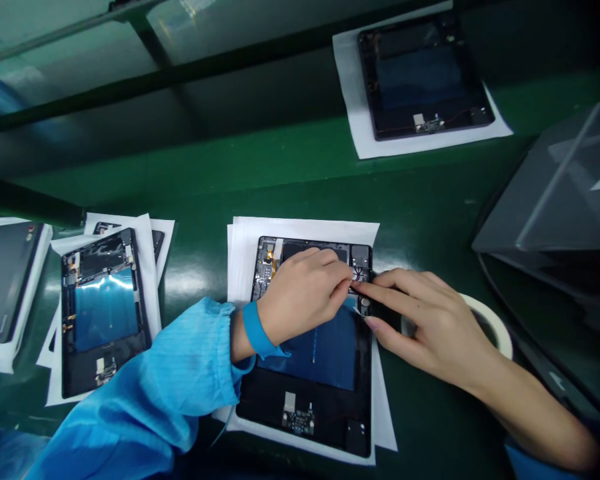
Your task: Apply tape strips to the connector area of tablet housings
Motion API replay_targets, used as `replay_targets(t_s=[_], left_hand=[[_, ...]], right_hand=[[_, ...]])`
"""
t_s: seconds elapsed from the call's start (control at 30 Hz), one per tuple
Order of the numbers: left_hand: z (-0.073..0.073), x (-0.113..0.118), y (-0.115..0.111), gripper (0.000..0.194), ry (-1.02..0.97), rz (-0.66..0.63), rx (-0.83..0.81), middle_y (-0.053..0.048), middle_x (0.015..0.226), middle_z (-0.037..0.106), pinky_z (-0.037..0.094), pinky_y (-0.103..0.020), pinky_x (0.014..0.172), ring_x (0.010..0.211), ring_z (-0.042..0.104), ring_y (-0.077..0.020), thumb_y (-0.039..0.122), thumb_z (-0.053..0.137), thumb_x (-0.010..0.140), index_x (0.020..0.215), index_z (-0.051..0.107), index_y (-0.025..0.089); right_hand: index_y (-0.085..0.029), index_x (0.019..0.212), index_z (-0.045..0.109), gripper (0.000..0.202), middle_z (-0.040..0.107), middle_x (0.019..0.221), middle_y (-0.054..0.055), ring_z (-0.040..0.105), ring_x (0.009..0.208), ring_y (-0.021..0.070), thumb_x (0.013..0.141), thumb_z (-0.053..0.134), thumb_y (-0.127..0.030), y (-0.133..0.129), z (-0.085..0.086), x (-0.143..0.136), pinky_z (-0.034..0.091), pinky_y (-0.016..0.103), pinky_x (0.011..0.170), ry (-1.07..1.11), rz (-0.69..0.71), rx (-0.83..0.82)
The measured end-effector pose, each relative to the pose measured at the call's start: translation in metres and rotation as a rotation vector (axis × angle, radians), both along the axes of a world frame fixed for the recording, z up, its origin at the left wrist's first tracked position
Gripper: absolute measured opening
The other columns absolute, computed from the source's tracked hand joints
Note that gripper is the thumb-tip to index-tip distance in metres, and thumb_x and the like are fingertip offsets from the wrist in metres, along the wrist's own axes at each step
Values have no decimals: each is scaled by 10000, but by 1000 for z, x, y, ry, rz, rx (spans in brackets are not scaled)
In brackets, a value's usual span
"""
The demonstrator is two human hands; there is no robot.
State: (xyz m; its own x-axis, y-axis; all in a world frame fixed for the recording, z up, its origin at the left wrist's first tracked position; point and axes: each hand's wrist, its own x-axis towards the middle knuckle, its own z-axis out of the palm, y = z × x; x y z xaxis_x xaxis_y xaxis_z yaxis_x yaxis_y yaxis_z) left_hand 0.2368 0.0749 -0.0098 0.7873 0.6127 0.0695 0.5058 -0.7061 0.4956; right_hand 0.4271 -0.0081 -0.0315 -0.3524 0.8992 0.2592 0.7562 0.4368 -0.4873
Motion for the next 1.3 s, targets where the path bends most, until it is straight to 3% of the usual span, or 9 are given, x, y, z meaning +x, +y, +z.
replay_targets(t_s=[0.9,1.0,1.1,1.3], left_hand=[[-4,0,1,186,-23,-23,15,-36,821,595,466,-312,743,794,539,-180,202,474,939,845,627,154],[-5,0,1,188,-22,-25,19,-40,825,595,466,-321,748,797,541,-185,202,466,942,855,626,153],[-5,0,2,172,-17,-25,11,-42,830,596,464,-327,748,806,544,-191,187,475,932,865,630,152],[-4,0,2,170,-12,-17,0,-35,809,587,455,-329,730,782,534,-189,182,489,924,837,632,152]], right_hand=[[-171,1140,586,274,664,978,76,633,844,200,880,572,-256,-2,5,-1,486,354,715,-39,-19,70],[-188,1148,576,281,681,967,54,642,775,162,869,577,-218,-4,13,-5,482,293,632,-85,-88,137],[-170,1099,588,248,694,886,28,600,602,129,855,587,-212,0,19,-11,409,289,505,-268,-207,244],[-150,991,611,161,685,796,-3,575,569,103,841,611,-206,11,12,-18,369,265,512,-384,-254,306]])
